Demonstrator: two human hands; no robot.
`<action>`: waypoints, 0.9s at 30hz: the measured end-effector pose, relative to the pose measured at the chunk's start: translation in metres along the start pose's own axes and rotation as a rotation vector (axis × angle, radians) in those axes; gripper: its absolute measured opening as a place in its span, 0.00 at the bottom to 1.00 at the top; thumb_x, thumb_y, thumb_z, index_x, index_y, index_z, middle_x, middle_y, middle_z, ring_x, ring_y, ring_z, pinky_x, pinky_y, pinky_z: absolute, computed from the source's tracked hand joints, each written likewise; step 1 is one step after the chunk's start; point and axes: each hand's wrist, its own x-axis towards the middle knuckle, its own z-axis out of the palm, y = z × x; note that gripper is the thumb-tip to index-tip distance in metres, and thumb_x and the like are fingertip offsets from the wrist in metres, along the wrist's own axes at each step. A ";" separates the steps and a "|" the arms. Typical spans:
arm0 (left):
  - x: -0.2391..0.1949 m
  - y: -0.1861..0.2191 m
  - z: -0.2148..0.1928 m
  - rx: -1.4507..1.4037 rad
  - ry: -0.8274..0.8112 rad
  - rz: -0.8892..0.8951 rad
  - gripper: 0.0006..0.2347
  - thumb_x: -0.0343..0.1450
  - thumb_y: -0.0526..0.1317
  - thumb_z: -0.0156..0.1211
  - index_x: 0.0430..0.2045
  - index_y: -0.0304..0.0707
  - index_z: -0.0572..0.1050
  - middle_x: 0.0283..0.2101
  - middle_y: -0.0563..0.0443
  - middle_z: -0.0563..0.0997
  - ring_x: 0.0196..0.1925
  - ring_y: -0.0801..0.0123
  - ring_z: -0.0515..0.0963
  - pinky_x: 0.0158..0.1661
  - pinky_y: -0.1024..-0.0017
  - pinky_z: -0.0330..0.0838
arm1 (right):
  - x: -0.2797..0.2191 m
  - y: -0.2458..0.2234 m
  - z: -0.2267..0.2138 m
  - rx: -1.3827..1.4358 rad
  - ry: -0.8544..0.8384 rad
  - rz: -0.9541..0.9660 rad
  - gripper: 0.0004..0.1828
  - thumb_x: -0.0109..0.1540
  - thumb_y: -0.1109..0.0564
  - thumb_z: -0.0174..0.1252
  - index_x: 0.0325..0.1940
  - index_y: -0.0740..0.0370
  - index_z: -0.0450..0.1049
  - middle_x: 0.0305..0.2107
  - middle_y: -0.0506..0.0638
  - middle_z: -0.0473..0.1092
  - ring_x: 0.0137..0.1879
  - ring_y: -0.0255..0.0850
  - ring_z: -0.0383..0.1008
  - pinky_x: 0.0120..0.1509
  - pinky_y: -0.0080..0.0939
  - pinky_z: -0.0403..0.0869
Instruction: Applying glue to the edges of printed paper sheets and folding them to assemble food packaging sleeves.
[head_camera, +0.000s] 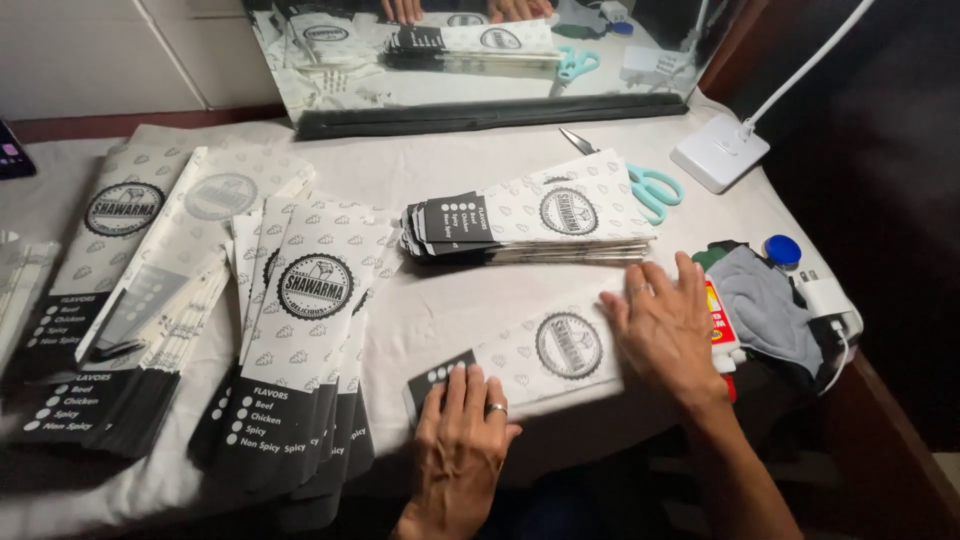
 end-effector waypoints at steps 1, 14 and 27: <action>0.001 -0.002 -0.007 0.002 0.002 0.001 0.31 0.53 0.53 0.80 0.44 0.30 0.79 0.52 0.31 0.79 0.56 0.44 0.78 0.52 0.54 0.75 | 0.007 0.005 0.005 0.001 0.003 0.000 0.32 0.70 0.34 0.37 0.63 0.61 0.66 0.58 0.56 0.69 0.77 0.62 0.50 0.81 0.64 0.45; -0.019 -0.149 -0.059 -0.520 0.170 -0.875 0.18 0.74 0.36 0.61 0.59 0.35 0.71 0.22 0.51 0.76 0.23 0.63 0.73 0.30 0.66 0.66 | 0.055 0.011 0.041 0.222 0.625 -0.512 0.19 0.63 0.63 0.62 0.59 0.55 0.78 0.54 0.53 0.77 0.64 0.62 0.72 0.62 0.60 0.70; 0.019 -0.078 -0.026 -0.345 0.031 0.000 0.06 0.69 0.35 0.64 0.35 0.31 0.83 0.51 0.34 0.79 0.54 0.46 0.79 0.55 0.56 0.75 | -0.050 0.068 0.018 0.143 0.470 -0.040 0.18 0.64 0.56 0.61 0.58 0.59 0.81 0.49 0.59 0.73 0.56 0.57 0.68 0.57 0.55 0.71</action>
